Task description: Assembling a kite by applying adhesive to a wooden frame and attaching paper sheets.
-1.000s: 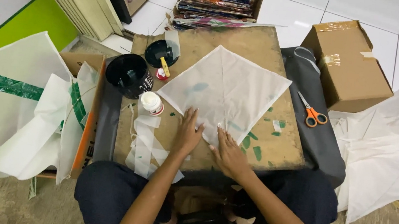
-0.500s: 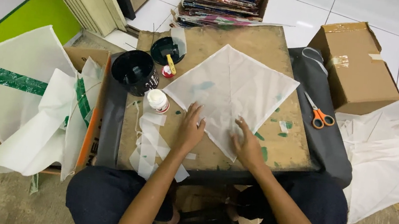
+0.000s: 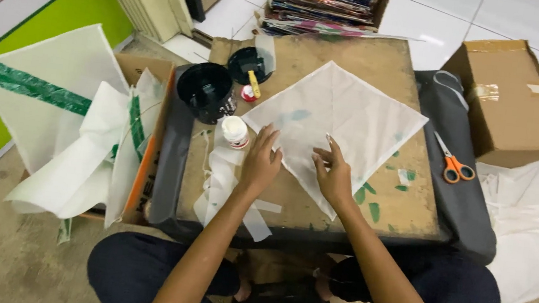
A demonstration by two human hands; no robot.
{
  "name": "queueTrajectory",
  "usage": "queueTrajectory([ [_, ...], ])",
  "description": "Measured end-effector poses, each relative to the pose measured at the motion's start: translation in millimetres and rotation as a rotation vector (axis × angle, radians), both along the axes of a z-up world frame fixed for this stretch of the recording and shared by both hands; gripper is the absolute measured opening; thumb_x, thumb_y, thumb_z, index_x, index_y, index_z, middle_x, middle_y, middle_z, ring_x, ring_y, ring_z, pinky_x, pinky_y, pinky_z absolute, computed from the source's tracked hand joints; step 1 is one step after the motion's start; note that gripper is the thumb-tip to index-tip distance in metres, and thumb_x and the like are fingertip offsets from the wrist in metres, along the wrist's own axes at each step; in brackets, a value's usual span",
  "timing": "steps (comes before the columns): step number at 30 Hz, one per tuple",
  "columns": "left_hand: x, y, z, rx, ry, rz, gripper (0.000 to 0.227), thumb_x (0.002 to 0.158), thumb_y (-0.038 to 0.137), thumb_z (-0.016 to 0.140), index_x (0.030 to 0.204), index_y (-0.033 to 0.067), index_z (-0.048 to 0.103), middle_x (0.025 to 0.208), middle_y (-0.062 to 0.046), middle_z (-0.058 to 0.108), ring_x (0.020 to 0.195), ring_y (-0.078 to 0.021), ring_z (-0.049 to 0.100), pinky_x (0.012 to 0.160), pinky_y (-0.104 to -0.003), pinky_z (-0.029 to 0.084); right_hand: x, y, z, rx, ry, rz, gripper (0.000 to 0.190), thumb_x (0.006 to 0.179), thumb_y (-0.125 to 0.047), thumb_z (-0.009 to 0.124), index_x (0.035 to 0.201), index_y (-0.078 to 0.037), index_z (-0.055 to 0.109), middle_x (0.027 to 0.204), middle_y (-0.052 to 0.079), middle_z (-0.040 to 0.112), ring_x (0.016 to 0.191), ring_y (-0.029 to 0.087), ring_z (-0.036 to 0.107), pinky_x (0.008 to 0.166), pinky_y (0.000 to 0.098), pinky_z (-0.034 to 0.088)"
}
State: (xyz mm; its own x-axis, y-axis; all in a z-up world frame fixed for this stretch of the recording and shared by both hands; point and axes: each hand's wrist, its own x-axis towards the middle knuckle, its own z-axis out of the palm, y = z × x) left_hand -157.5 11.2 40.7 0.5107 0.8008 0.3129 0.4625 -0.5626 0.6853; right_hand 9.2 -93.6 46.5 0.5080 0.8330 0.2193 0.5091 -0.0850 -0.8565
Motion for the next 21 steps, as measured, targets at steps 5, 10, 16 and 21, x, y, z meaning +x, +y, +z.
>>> queueTrajectory([
  [5, -27.7, 22.1, 3.4, 0.044, 0.027, 0.047, 0.043, 0.1, 0.013, 0.055, 0.142, 0.0042, 0.056, 0.149, -0.019, 0.052, 0.144, -0.0363, 0.043, 0.123, -0.05, 0.027, -35.2, 29.2, 21.7, 0.013, 0.033, 0.098, 0.058, 0.099, -0.012, 0.064, 0.151, -0.001, 0.04, 0.116, 0.02, 0.074, 0.107, 0.04, 0.071, 0.089, 0.0479, 0.06],
  [10, -42.9, 47.7, 25.2, 0.039, 0.024, 0.115, 0.038, 0.1, 0.01, 0.055, 0.138, 0.0042, 0.059, 0.141, -0.018, 0.059, 0.14, -0.0345, 0.049, 0.122, -0.047, 0.03, -56.8, 64.2, 41.1, 0.013, 0.018, 0.184, 0.057, 0.1, -0.013, 0.063, 0.151, -0.002, 0.04, 0.119, 0.022, 0.073, 0.108, 0.04, 0.071, 0.089, 0.0497, 0.06],
  [16, -54.3, 61.2, 57.9, 0.031, 0.024, 0.136, 0.041, 0.099, 0.007, 0.055, 0.14, 0.0058, 0.058, 0.14, -0.016, 0.059, 0.139, -0.0324, 0.05, 0.119, -0.046, 0.036, -72.5, 99.5, 54.2, -0.059, 0.016, 0.254, 0.056, 0.099, -0.015, 0.062, 0.15, -0.002, 0.041, 0.12, 0.021, 0.072, 0.108, 0.039, 0.071, 0.09, 0.0494, 0.06],
  [21, -55.6, 85.4, 59.9, 0.006, 0.034, 0.121, 0.042, 0.101, 0.009, 0.055, 0.143, 0.0075, 0.056, 0.142, -0.016, 0.057, 0.14, -0.0353, 0.049, 0.119, -0.048, 0.035, -82.7, 117.2, 77.3, -0.174, 0.046, 0.28, 0.054, 0.099, -0.017, 0.06, 0.149, -0.005, 0.042, 0.124, 0.019, 0.071, 0.113, 0.035, 0.071, 0.095, 0.0467, 0.059],
])
